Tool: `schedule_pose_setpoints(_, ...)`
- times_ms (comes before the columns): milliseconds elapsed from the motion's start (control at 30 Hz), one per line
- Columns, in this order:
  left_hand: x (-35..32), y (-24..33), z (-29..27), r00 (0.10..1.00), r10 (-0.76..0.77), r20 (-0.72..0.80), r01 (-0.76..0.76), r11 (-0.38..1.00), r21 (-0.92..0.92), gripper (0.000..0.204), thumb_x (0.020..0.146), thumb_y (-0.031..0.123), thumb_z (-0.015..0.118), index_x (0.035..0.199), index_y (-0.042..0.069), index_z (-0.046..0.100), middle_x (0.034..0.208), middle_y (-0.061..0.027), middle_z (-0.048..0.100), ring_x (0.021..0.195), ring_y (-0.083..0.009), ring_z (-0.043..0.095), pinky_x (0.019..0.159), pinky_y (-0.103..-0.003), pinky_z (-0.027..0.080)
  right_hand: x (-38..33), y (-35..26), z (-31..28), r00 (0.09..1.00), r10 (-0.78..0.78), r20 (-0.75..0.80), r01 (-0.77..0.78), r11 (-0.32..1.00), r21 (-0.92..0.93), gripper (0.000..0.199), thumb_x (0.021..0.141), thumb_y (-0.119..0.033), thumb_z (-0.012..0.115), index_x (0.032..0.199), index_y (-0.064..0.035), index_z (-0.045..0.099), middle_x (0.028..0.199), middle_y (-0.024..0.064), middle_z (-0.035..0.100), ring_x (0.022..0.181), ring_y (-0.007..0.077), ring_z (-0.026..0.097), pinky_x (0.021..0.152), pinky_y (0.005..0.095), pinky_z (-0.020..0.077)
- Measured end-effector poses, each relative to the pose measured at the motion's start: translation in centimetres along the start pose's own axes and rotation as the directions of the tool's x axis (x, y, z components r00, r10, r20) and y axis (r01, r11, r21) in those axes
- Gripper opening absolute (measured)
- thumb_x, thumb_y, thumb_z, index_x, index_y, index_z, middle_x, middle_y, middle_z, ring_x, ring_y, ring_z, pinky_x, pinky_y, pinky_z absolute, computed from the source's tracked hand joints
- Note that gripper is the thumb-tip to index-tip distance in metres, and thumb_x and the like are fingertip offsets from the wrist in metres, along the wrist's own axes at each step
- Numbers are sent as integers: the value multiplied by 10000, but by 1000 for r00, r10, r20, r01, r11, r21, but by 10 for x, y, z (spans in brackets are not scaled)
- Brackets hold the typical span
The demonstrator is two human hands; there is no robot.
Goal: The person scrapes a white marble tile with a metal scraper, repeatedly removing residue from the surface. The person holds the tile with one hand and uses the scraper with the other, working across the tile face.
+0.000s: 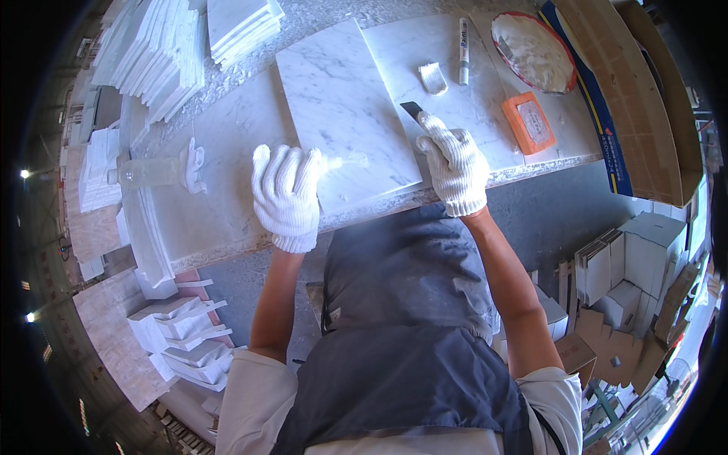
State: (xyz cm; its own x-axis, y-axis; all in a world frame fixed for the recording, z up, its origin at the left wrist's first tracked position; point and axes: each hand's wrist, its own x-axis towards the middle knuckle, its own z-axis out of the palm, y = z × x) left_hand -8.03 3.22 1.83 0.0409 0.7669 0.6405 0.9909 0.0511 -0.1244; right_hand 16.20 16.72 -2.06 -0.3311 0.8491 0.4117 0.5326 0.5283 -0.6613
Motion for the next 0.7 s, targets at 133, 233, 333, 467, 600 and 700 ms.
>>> schedule_pose_setpoints(133,2,2,0,1000,0,18,-1,1000,23,281,856,129,762,1137,137,760,1073,-63,713,1105,-296,675,1119,-582,470,0,1,0,1000,-18,-3,18,1000,-15,419,888,-190,766,1300,-257,730,825,100,681,666,283,673,583,397,548)
schedule_pose_setpoints(233,4,3,0,1000,-9,24,8,1000,24,256,863,134,758,1119,137,766,1068,-63,711,1099,-296,676,1118,-578,472,1,0,-1,997,-62,-42,62,998,-7,435,879,-189,776,1306,-260,727,824,98,676,661,277,670,579,393,547)
schedule_pose_setpoints(333,4,4,-1,1000,-13,26,12,999,32,227,863,130,757,1089,135,773,1062,-63,712,1094,-296,676,1114,-576,475,1,-3,-3,999,20,35,-21,1000,16,399,917,-134,764,1305,-218,739,880,110,697,757,298,662,682,397,542)
schedule_pose_setpoints(467,5,7,-3,999,-22,38,20,999,36,198,860,126,757,1057,128,780,1059,-69,715,1092,-296,675,1104,-576,479,1,-5,-4,997,44,59,-44,999,-4,409,921,-133,755,1318,-225,733,893,98,707,772,289,668,690,397,548)
schedule_pose_setpoints(600,6,8,-3,999,-34,38,34,999,15,194,853,122,763,1045,124,786,1060,-77,716,1098,-296,672,1097,-578,481,1,-4,-4,997,44,67,-43,999,-9,417,920,-138,755,1325,-231,730,893,91,709,779,283,667,698,399,550)
schedule_pose_setpoints(700,6,8,-3,999,-22,23,21,999,27,205,846,115,769,1050,124,785,1058,-75,714,1100,-294,669,1100,-579,481,0,-3,-3,996,47,77,-46,999,-14,423,916,-140,757,1329,-233,729,893,90,710,783,282,665,703,401,551)
